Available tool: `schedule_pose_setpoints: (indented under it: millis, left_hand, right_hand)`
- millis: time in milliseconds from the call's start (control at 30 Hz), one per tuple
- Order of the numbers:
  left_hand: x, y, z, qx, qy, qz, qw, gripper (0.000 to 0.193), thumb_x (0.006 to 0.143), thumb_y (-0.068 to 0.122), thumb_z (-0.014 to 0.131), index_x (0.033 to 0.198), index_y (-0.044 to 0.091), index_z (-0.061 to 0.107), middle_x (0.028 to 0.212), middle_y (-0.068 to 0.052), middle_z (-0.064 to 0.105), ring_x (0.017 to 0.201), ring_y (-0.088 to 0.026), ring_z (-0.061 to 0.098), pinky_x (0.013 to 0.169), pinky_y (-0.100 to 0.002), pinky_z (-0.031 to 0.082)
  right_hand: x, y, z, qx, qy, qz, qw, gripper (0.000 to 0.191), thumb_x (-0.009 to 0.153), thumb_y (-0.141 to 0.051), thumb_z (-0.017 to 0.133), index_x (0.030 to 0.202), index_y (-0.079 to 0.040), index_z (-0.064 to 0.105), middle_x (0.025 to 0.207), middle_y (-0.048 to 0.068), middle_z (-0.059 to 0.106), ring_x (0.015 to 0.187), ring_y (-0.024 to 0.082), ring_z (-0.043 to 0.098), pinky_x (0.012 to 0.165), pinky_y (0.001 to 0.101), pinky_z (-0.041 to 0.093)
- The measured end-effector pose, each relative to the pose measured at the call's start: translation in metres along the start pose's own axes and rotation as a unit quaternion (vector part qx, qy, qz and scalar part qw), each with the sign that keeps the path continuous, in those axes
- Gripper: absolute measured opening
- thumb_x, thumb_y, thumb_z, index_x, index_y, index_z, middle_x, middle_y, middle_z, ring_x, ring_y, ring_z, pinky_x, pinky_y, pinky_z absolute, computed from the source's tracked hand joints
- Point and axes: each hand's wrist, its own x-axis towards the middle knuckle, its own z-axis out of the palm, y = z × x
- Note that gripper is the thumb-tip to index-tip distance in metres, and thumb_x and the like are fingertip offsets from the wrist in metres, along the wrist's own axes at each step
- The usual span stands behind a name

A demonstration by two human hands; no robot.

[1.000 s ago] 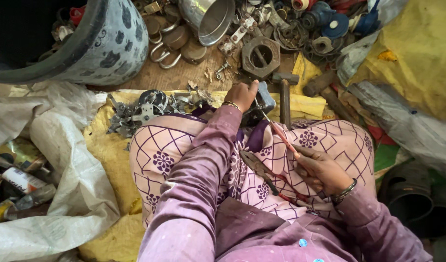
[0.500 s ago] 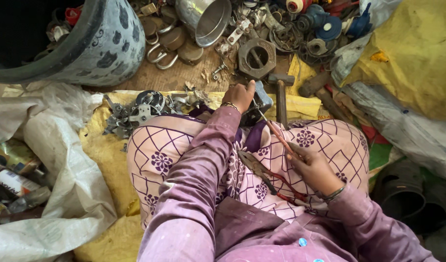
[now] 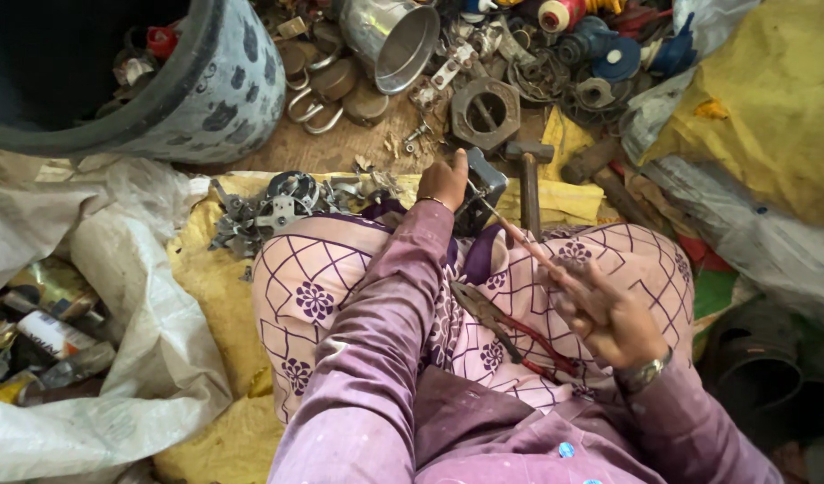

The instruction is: The person sits on the floor and disassembles small metal parts using pliers and a hammer. They remove components from a larger assembly and place them into a bucket.

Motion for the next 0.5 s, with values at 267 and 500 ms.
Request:
schedule_pose_setpoints:
  millis: [267, 500]
  left_hand:
    - [-0.001, -0.002, 0.0, -0.024, -0.01, 0.061, 0.998, 0.068, 0.099, 0.057, 0.039, 0.092, 0.002, 0.078, 0.094, -0.03, 0.071, 0.097, -0.049, 0.067, 0.09, -0.055, 0.052]
    - [-0.034, 0.025, 0.019, 0.028, -0.126, 0.099, 0.987, 0.063, 0.091, 0.058, 0.047, 0.088, 0.004, 0.079, 0.092, -0.026, 0.073, 0.091, -0.045, 0.071, 0.084, -0.053, 0.056]
  right_hand:
    - [0.032, 0.004, -0.035, -0.162, -0.14, 0.031, 0.976, 0.025, 0.103, -0.026, 0.058, 0.118, -0.007, 0.06, 0.062, -0.005, 0.044, 0.041, 0.004, 0.033, 0.033, 0.0208, 0.026]
    - [0.031, 0.023, -0.009, -0.831, 0.09, -0.44, 0.329, 0.064, 0.088, -0.011, 0.066, 0.148, -0.028, 0.057, 0.086, 0.007, 0.067, 0.057, 0.026, 0.065, 0.047, 0.0407, 0.051]
